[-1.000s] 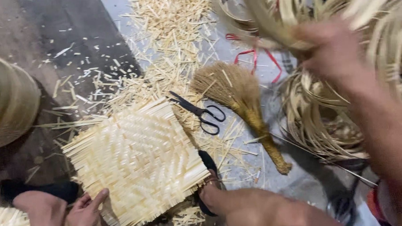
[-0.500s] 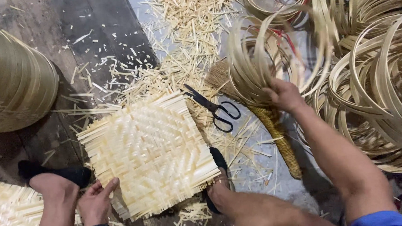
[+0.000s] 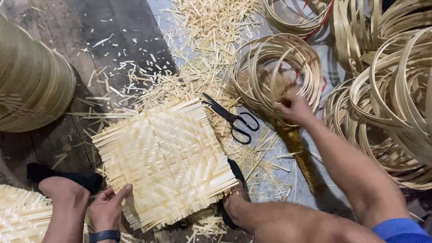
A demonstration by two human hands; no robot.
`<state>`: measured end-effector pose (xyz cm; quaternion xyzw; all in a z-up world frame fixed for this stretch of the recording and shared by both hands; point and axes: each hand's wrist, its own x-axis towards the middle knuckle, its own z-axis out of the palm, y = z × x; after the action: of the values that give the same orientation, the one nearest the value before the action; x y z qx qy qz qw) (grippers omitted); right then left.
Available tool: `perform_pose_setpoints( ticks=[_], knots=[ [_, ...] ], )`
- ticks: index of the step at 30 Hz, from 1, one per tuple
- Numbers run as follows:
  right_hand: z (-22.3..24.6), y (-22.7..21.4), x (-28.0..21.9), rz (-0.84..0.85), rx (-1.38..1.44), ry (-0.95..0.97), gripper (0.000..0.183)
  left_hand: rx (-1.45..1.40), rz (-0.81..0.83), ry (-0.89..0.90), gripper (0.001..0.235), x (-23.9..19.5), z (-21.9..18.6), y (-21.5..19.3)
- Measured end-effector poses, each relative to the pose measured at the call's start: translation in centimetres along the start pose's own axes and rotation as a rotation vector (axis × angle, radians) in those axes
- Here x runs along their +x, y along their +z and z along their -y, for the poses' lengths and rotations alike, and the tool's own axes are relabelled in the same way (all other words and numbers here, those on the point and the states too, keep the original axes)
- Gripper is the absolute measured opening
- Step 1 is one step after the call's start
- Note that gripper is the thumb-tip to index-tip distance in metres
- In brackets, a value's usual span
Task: The person sits on the floor assembling round woven bamboo trays. They press a woven bamboo sheet into a bamboo rim, trim excess strips with scissors, shape the assembly on a round wooden form, and stack the finished tray with others.
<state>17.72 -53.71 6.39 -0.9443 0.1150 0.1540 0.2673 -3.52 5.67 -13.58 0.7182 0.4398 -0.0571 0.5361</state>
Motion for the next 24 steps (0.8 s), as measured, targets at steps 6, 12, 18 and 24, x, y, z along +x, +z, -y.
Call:
perform_pose_setpoints(
  ticks=[6, 12, 18, 24],
  knots=[
    [0.2, 3.0, -0.4, -0.266, -0.222, -0.024, 0.016, 0.063, -0.033, 0.019, 0.081, -0.1, 0.4, 0.1],
    [4.3, -4.1, -3.7, -0.39, -0.648, -0.474, 0.018, 0.417, -0.338, 0.372, 0.1, -5.8, -7.4, -0.5],
    [18.0, -8.9, -14.6, -0.251, -1.034, -1.328, 0.026, -0.515, 0.237, 0.276, 0.069, -10.0, -20.2, -2.5],
    [23.7, -4.8, -19.2, 0.18, -0.997, -1.595, 0.049, -0.92, 0.696, 0.086, 0.063, -13.7, -25.6, -6.9]
  ],
)
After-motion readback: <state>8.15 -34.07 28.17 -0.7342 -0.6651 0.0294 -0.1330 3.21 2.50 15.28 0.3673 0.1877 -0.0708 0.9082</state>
